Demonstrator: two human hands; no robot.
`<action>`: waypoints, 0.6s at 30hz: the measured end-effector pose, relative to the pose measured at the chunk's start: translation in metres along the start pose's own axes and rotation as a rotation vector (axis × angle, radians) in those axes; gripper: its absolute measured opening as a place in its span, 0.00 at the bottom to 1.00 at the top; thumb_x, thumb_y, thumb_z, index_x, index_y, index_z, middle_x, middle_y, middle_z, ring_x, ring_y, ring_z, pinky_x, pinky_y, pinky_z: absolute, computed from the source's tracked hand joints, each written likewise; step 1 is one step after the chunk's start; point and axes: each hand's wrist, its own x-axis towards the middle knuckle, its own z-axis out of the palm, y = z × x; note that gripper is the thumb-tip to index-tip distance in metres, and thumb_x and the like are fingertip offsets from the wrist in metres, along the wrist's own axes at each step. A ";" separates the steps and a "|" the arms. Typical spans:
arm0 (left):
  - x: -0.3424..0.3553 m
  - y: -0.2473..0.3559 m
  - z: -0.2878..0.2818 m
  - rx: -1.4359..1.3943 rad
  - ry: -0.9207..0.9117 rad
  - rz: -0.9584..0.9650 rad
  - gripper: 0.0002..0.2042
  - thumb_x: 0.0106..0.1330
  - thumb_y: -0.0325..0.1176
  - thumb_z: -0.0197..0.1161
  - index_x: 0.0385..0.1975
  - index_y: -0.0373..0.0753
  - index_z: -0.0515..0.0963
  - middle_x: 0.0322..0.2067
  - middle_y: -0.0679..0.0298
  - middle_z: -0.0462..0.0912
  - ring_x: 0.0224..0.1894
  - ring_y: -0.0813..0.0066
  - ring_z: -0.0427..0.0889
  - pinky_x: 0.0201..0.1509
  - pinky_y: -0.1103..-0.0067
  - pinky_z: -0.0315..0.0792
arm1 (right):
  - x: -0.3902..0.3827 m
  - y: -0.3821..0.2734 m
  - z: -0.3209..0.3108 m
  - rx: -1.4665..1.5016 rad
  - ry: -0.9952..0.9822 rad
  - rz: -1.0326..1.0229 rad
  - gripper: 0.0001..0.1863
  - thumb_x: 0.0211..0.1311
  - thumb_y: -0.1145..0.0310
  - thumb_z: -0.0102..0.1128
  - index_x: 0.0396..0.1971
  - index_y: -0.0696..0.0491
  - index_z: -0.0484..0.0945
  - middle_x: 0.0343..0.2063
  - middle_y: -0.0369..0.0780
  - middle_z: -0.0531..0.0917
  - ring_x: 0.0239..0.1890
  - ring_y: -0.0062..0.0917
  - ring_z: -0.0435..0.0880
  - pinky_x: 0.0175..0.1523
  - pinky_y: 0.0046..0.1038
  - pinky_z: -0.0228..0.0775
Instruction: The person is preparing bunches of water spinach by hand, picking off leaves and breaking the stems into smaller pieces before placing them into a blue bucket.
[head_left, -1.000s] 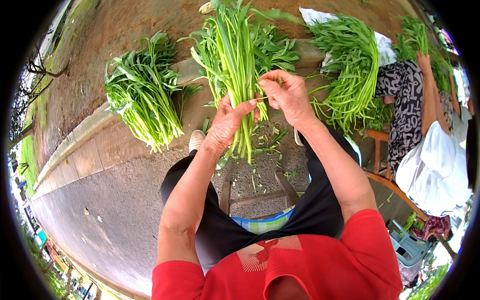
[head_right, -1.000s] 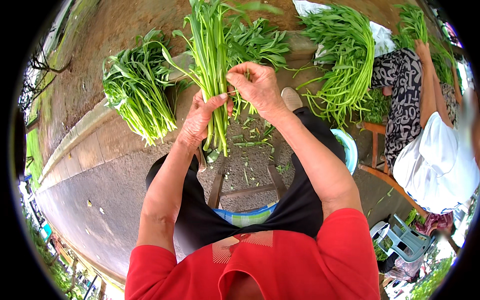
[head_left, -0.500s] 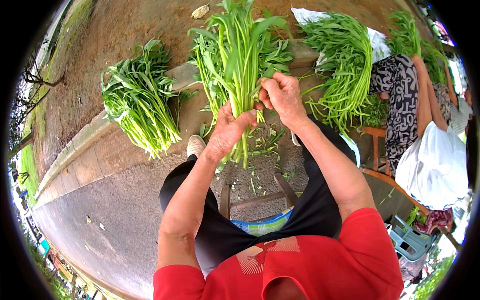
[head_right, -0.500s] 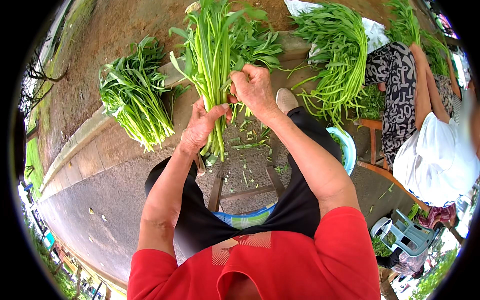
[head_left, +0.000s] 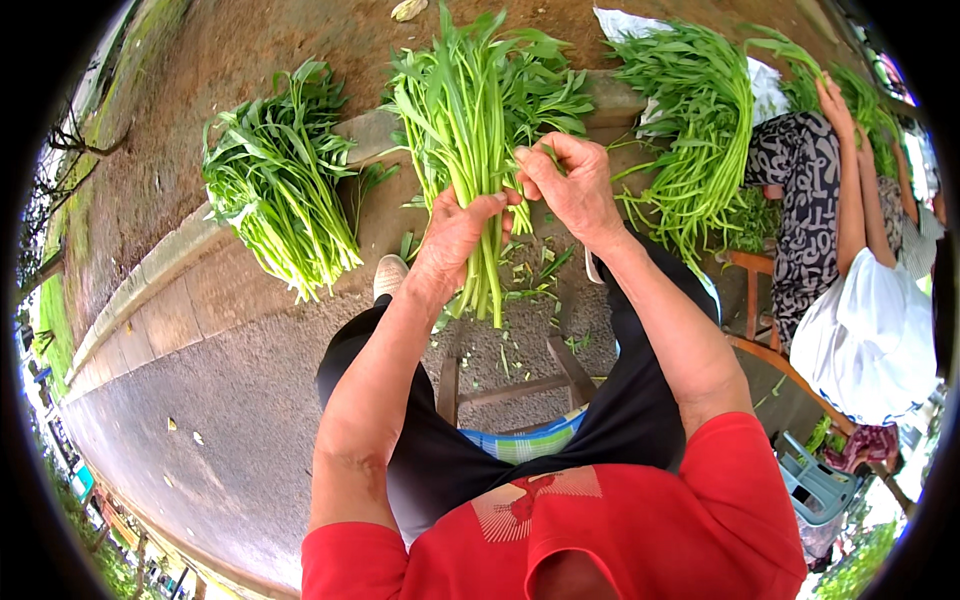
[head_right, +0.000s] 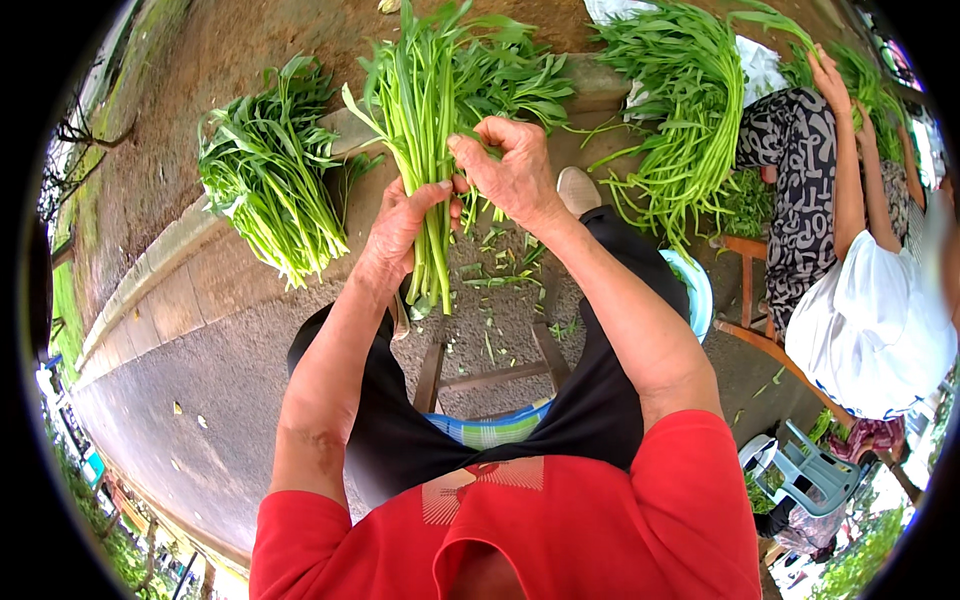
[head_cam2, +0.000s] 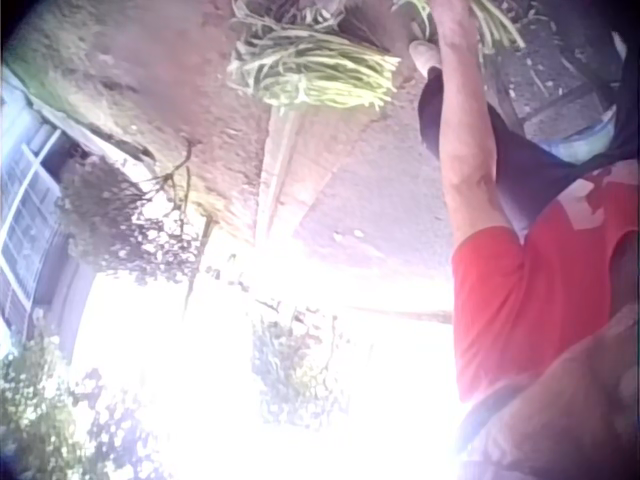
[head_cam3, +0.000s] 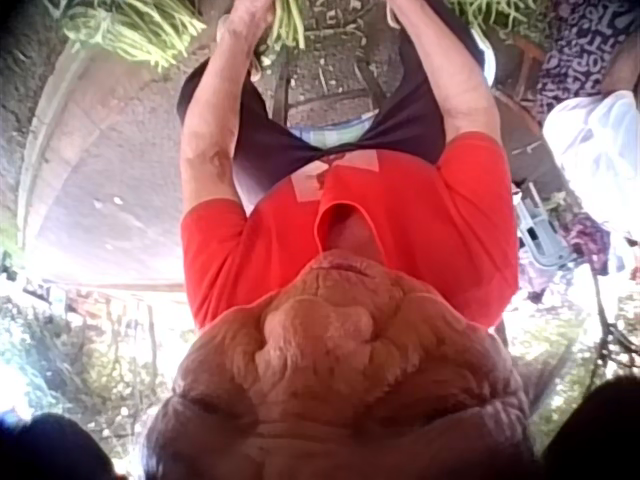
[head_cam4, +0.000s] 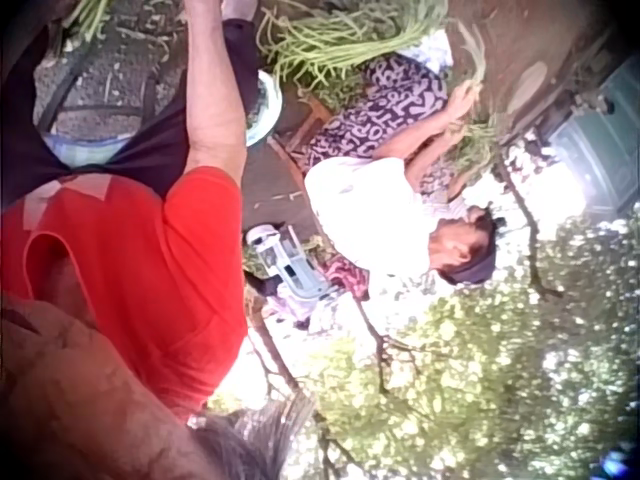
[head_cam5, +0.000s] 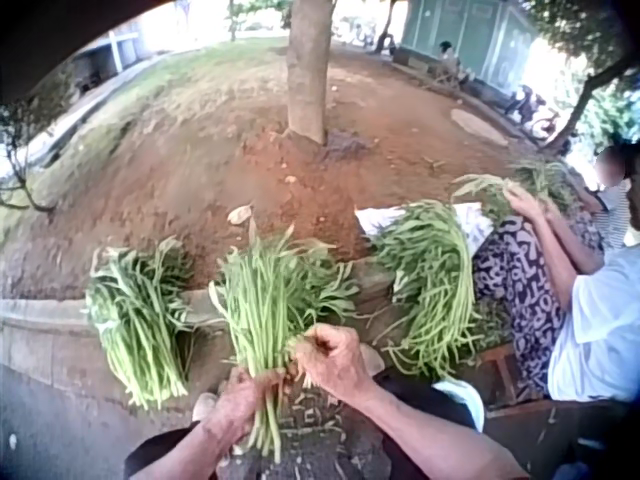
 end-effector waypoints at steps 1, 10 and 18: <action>0.001 0.000 -0.001 0.005 0.008 0.009 0.10 0.54 0.26 0.54 0.36 0.35 0.70 0.28 0.64 0.77 0.23 0.82 0.73 0.24 0.85 0.69 | -0.001 -0.002 0.002 -0.013 -0.004 -0.013 0.08 0.49 0.72 0.57 0.18 0.61 0.74 0.15 0.36 0.77 0.16 0.13 0.73 0.20 0.18 0.63; 0.001 -0.005 0.001 0.136 0.012 0.091 0.07 0.54 0.25 0.57 0.33 0.35 0.72 0.25 0.66 0.76 0.20 0.82 0.71 0.22 0.85 0.67 | 0.001 0.004 0.009 -0.279 0.140 -0.130 0.03 0.49 0.76 0.53 0.24 0.61 0.74 0.17 0.34 0.76 0.19 0.12 0.69 0.22 0.17 0.61; 0.001 -0.004 -0.001 0.097 0.060 0.063 0.08 0.54 0.21 0.54 0.34 0.35 0.71 0.22 0.68 0.74 0.19 0.83 0.70 0.22 0.85 0.65 | -0.006 0.001 0.009 -0.484 -0.101 -0.291 0.07 0.43 0.76 0.55 0.25 0.62 0.77 0.19 0.48 0.76 0.21 0.37 0.77 0.25 0.31 0.68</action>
